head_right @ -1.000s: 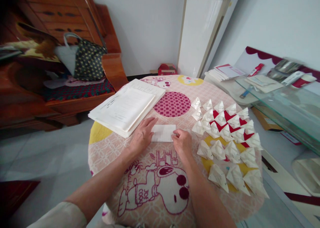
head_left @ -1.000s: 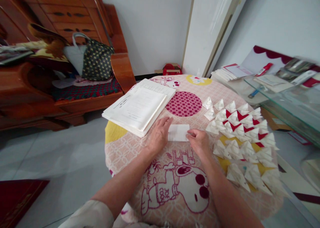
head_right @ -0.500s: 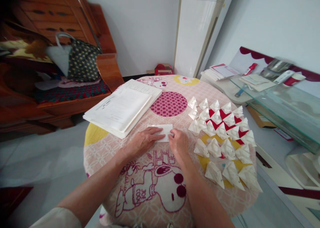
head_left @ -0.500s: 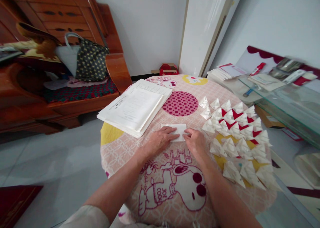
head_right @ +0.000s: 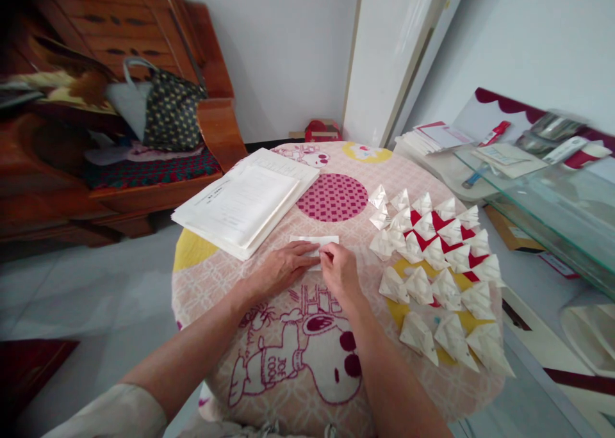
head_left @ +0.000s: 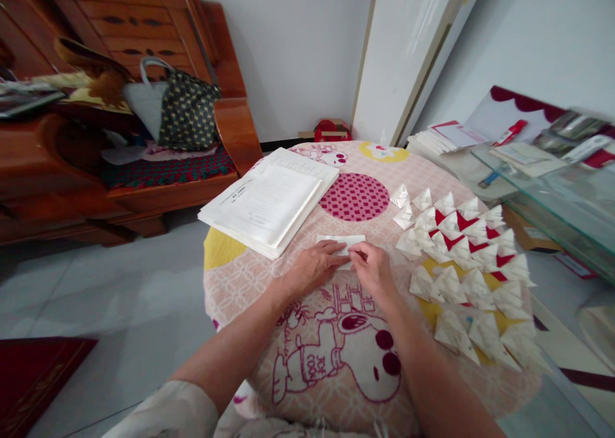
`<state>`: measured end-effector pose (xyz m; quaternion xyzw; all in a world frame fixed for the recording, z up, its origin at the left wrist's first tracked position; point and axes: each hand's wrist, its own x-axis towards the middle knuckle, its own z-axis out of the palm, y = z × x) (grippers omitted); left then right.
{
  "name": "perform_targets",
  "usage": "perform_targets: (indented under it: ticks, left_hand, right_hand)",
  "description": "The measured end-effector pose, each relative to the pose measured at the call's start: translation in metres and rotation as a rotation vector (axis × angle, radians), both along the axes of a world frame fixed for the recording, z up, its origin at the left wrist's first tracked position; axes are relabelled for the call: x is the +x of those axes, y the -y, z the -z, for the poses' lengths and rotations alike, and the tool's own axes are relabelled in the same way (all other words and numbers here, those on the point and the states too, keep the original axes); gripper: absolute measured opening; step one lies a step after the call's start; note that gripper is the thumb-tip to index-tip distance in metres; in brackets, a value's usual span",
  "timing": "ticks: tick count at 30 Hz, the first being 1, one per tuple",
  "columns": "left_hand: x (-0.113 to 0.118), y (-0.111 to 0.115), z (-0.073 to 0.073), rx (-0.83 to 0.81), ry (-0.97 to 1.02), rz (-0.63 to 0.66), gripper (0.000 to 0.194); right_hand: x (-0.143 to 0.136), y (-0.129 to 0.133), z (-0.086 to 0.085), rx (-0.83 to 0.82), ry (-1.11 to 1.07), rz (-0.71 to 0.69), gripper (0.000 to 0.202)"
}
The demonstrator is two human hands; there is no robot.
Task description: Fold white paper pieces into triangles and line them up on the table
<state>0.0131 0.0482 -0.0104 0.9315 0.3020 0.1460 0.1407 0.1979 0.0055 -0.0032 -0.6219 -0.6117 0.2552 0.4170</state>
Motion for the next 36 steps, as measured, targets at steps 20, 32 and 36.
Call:
perform_targets:
  ticks: [20,32,36]
  left_hand:
    - [-0.001,-0.002,0.000,-0.057,0.039,-0.027,0.038]
    - [0.000,-0.002,0.001,-0.096,0.046,-0.040,0.039]
    - [0.000,-0.002,-0.001,-0.113,0.040,-0.057,0.039]
  right_hand:
    - [-0.013,0.007,-0.017,-0.343,0.400,0.052,0.014]
    - [0.028,0.011,-0.014,-0.390,0.501,0.162,0.014]
    - [0.034,0.012,-0.012,-0.240,0.371,0.222,0.012]
